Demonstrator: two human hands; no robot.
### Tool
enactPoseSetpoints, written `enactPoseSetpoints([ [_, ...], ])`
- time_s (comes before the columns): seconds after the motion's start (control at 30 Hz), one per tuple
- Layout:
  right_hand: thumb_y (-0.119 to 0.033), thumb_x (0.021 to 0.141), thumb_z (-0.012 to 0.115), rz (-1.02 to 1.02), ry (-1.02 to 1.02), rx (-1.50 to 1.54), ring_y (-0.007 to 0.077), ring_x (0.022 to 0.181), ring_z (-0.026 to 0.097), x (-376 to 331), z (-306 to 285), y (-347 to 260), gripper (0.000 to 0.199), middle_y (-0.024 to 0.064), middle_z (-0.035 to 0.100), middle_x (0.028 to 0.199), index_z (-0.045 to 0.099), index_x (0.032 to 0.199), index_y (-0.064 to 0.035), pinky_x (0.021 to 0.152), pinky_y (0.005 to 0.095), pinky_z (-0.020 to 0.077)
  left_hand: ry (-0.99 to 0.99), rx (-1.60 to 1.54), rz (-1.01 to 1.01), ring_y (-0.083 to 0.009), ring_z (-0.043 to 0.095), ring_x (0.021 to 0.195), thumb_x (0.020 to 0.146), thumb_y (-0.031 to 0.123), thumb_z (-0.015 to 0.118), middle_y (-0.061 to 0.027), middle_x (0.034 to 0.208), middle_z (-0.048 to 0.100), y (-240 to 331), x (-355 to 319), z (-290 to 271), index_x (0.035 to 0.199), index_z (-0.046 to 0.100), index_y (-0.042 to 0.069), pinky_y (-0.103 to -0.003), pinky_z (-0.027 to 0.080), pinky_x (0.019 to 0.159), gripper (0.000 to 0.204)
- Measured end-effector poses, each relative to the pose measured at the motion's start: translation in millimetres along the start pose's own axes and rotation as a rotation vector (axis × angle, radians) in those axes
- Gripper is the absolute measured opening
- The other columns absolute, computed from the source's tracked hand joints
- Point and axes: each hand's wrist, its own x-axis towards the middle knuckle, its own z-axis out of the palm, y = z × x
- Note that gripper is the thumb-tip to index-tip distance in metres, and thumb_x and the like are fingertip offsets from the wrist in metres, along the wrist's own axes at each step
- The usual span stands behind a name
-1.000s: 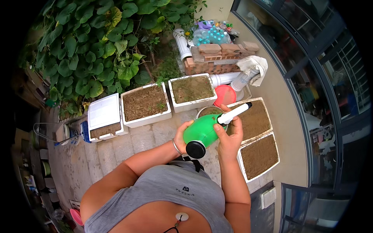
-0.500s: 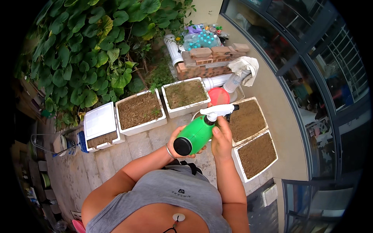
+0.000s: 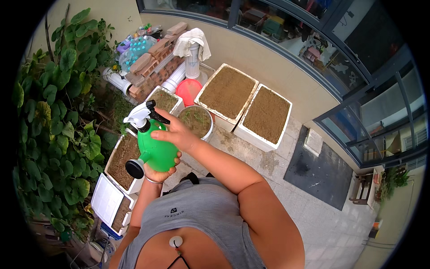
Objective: The person waters soil in several white rectangular planters using a green spray bottle. They walk to a stone sink to refill the bottle with water from a tap, then return to the planters to continue spraying the soil.
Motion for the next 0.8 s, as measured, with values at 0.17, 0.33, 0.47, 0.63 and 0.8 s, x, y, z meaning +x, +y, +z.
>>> enactPoseSetpoints([
  [0.17, -0.024, 0.088, 0.07, 0.022, -0.335, -0.467, 0.0134, 0.115, 0.053, 18.0, -15.2, -42.1, 0.047, 0.0082, 0.061, 0.124, 0.057, 0.126, 0.0, 0.102, 0.0311, 0.0399, -0.262, -0.075, -0.229, -0.0393, 0.055, 0.1, 0.089, 0.065, 0.047, -0.0335, 0.124, 0.045, 2.5, -0.1, -25.2, 0.144, 0.035, 0.005, -0.048, 0.056, 0.07, 0.082],
  [0.33, -0.011, 0.081, 0.076, 0.035, -0.267, -0.228, 0.0108, 0.1, 0.06, 19.7, -22.9, -33.4, 0.035, 0.0034, 0.067, 0.109, 0.064, 0.113, -0.0009, 0.091, 0.0283, 0.0471, -0.246, -0.024, -0.212, -0.0406, 0.055, 0.1, 0.089, 0.065, 0.046, -0.0354, 0.124, 0.044, -4.2, 5.2, -17.4, 0.146, 0.033, 0.005, -0.048, 0.055, 0.07, 0.083],
  [0.47, -0.013, 0.079, 0.077, -0.238, -0.125, -0.482, 0.0138, 0.1, 0.061, 7.5, -19.1, -28.9, 0.044, 0.0037, 0.066, 0.106, 0.059, 0.117, -0.002, 0.089, 0.0297, 0.0487, -0.191, 0.049, -0.157, -0.0411, 0.055, 0.098, 0.089, 0.065, 0.044, -0.0357, 0.122, 0.045, -4.2, 7.9, -22.0, 0.145, 0.034, 0.004, -0.048, 0.055, 0.069, 0.083],
  [0.63, -0.013, 0.081, 0.076, 0.023, -0.522, -0.352, 0.0166, 0.111, 0.059, 14.1, -34.7, -73.2, 0.052, 0.0059, 0.065, 0.118, 0.056, 0.127, -0.0022, 0.098, 0.0322, 0.0435, -0.265, -0.011, -0.348, -0.0419, 0.055, 0.099, 0.087, 0.07, 0.044, -0.0363, 0.122, 0.045, -9.4, 15.9, -0.8, 0.15, 0.022, 0.004, -0.05, 0.055, 0.069, 0.094],
  [0.8, -0.014, 0.075, 0.078, -0.035, -0.374, -0.425, 0.0126, 0.086, 0.061, 13.8, -47.0, -63.0, 0.032, 0.0011, 0.069, 0.09, 0.066, 0.102, -0.0019, 0.08, 0.0296, 0.0481, -0.238, 0.004, -0.302, -0.0432, 0.055, 0.1, 0.087, 0.069, 0.045, -0.0377, 0.123, 0.043, -12.9, 24.4, 4.7, 0.15, 0.022, 0.004, -0.052, 0.055, 0.071, 0.093],
])
